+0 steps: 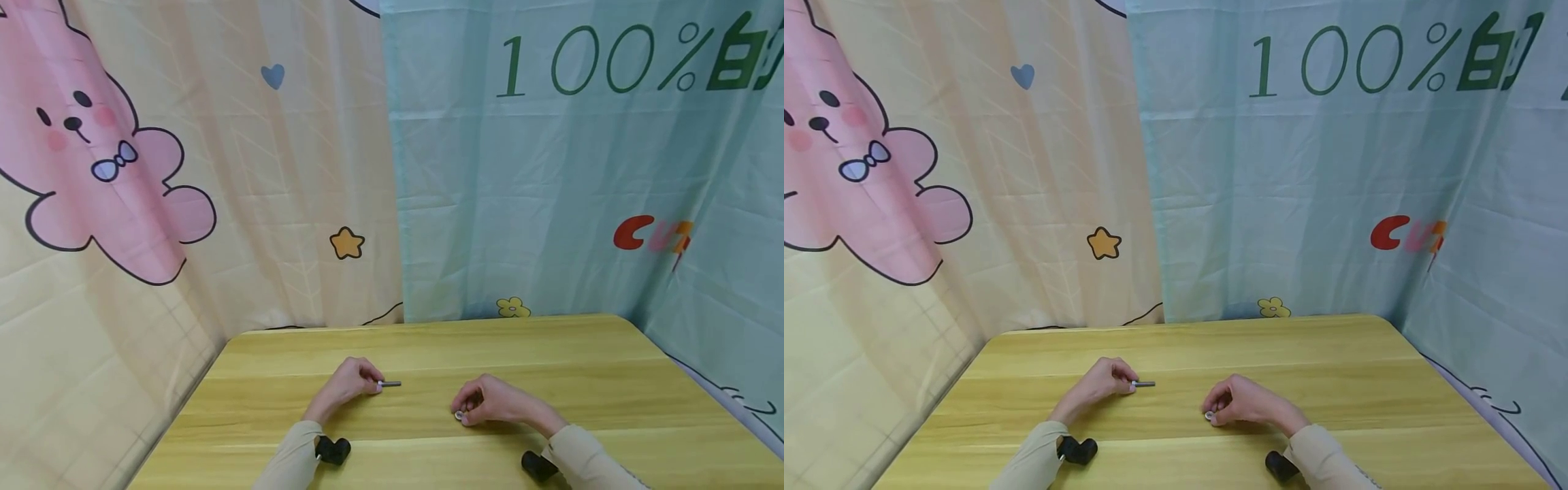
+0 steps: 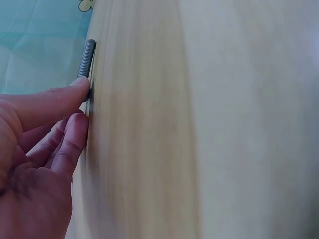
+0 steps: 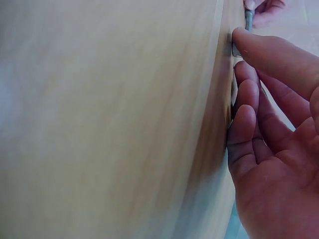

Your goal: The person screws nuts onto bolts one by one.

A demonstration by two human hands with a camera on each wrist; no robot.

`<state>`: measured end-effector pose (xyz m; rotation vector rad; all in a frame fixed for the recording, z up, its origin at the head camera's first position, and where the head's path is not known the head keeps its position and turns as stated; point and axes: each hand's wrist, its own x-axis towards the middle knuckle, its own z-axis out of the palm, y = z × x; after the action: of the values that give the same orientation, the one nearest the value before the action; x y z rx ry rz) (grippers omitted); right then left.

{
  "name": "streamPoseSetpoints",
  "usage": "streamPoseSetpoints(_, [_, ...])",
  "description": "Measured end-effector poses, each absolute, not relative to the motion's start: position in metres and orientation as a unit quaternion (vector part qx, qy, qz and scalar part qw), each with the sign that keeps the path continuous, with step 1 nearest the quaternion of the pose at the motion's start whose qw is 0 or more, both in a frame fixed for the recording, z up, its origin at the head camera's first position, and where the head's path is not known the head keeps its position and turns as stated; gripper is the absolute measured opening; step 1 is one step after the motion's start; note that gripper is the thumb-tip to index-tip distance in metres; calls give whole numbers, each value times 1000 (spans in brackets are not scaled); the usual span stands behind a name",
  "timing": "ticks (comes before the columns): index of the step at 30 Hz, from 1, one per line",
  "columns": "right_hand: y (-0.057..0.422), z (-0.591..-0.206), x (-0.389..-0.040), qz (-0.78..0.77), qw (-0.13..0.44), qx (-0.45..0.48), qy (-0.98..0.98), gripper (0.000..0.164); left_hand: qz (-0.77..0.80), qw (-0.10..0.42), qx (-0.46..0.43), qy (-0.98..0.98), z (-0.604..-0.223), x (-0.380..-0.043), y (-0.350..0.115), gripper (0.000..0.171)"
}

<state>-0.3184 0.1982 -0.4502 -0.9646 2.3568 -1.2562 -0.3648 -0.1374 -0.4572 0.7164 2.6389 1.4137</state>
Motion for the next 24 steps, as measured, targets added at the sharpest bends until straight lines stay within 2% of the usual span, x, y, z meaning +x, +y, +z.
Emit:
streamPoseSetpoints(6, [197,-447,-319,-430,137,-334,827,15,455,23,236,858,-454,-366,-137,10])
streamPoseSetpoints(24, [195,-446,-316,-438,153,-308,830,13,455,31,220,862,-455,-363,-136,6])
